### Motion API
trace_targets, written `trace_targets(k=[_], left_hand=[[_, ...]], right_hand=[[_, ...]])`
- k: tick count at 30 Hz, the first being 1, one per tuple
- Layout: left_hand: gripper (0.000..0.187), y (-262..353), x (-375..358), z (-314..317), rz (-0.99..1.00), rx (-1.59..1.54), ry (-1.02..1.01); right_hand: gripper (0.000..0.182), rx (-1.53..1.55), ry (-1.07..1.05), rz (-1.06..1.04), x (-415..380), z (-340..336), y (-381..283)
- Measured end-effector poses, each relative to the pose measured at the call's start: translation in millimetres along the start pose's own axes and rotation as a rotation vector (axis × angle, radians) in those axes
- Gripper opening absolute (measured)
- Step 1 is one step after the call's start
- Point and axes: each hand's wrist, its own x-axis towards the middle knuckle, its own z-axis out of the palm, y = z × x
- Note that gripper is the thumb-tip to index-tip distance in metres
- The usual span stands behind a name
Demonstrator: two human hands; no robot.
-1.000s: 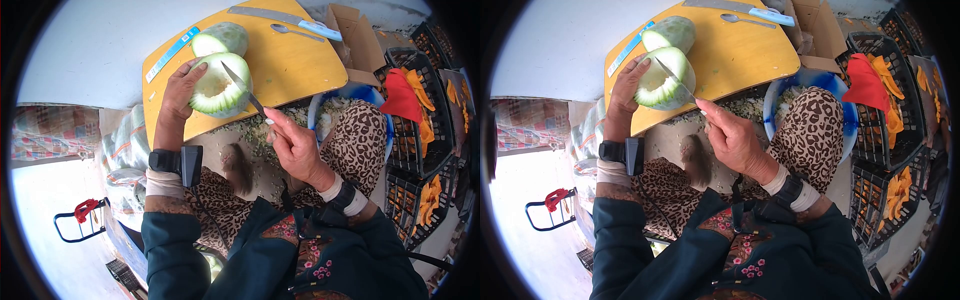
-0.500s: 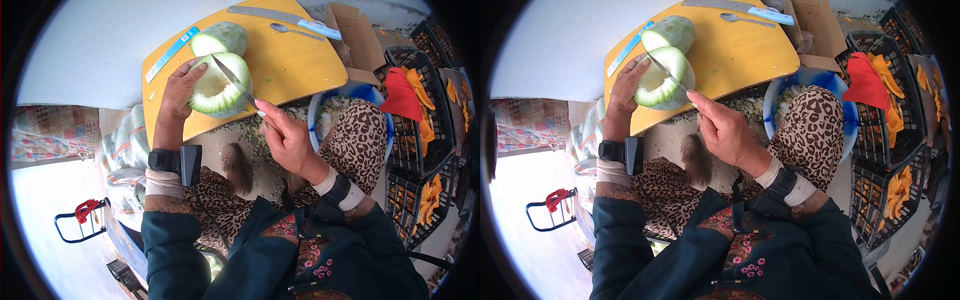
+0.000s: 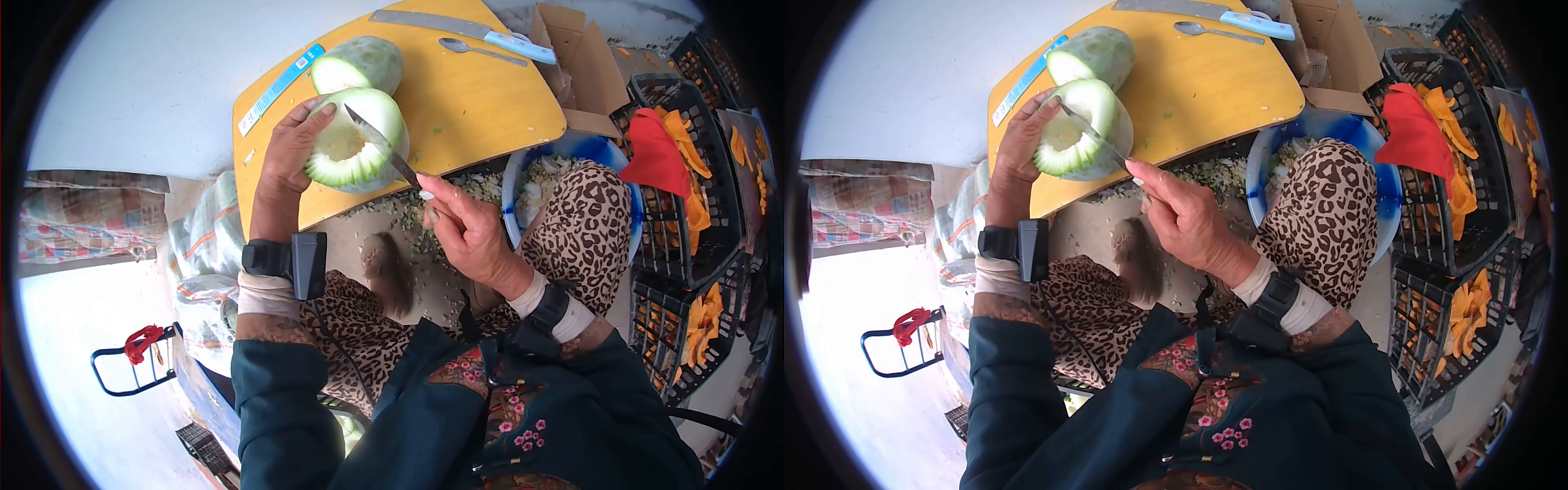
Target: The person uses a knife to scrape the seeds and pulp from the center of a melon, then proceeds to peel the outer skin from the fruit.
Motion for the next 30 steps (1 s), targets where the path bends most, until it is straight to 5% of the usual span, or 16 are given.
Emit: trace_targets(k=[14,24,30], left_hand=[[0.027,-0.2,1.6,-1.8,0.004,-0.014,-0.002],[0.029,-1.0,0.9,-2.0,0.001,-0.028,-0.007],[0.029,-3.0,2.7,-4.8,-0.007,-0.042,-0.005]], right_hand=[[0.050,0.093,-0.040,0.130,-20.8,-7.8,-3.6],[0.044,0.656,-0.152,0.521,-28.8,-37.7,-24.1],[0.045,0.467,-0.164,0.388,-31.3,-47.0,-15.8]])
